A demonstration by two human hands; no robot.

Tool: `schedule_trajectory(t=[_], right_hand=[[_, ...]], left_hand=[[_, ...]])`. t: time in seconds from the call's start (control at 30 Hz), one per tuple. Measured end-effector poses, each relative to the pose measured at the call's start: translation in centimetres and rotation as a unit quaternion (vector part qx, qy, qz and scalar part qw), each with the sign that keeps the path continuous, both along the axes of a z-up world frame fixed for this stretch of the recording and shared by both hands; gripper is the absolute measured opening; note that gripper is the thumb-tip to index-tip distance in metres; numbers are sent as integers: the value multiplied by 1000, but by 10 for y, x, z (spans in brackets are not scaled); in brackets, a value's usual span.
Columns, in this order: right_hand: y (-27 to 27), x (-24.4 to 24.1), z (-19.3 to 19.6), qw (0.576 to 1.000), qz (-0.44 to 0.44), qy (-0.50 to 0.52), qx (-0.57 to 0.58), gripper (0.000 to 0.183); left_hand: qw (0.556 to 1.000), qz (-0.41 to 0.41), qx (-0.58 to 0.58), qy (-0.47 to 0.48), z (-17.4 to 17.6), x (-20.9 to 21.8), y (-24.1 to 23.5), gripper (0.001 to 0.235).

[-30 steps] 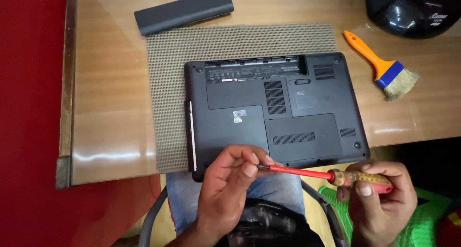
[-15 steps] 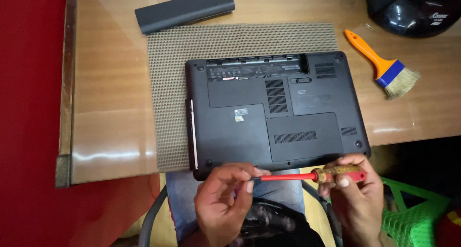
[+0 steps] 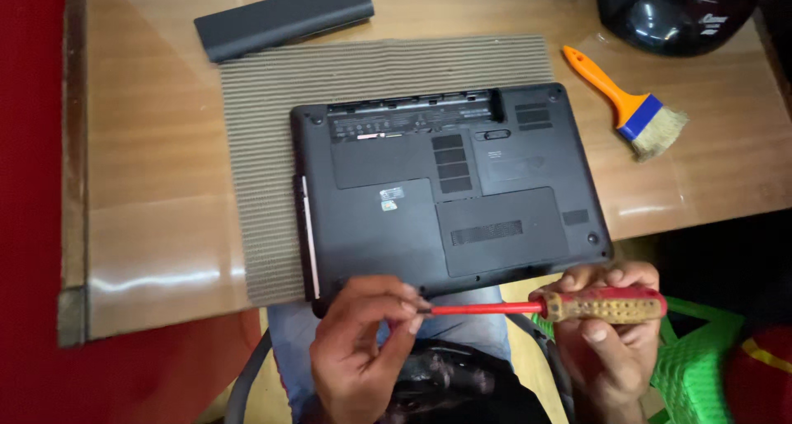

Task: The person removes the laptop battery and uses a screwdriver to unscrew the back cover. They then remove the cover, place the battery back into its slot, and reattach the back cover by screwing it back in place.

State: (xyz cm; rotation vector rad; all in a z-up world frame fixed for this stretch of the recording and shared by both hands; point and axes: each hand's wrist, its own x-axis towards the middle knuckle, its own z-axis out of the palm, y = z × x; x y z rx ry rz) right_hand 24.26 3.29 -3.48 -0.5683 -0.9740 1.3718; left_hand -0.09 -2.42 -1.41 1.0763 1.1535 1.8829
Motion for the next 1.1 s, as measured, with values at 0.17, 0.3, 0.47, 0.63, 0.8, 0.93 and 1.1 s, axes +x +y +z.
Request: schedule_trajectory(t=[0.17,0.3,0.47,0.63,0.8,0.93,1.1], right_hand=[[-6,3,-2,1000,-9,5,28,43],[-9,5,-6,1000,-20,-2,8,44],[-6,3,-7,999,-28,-18,42,40],[2,3,0,995,-36,-33,85,43],[8,-3,6,993,-66,-51,83,47],[10,-11,8,992,-98,-69,50,45],[11,-13,7,996,-66,-38,53,45]], left_hand=[[999,17,-10,34,7,5,1,11],[995,44,-30,87,4,8,2,15],[984,51,-46,164,18,4,5,13],[979,32,-63,192,23,-5,11,10],[982,14,-74,175,18,-12,12,8],[991,-13,-65,119,20,-16,10,12],[992,-56,-110,-20,14,-13,5,8]])
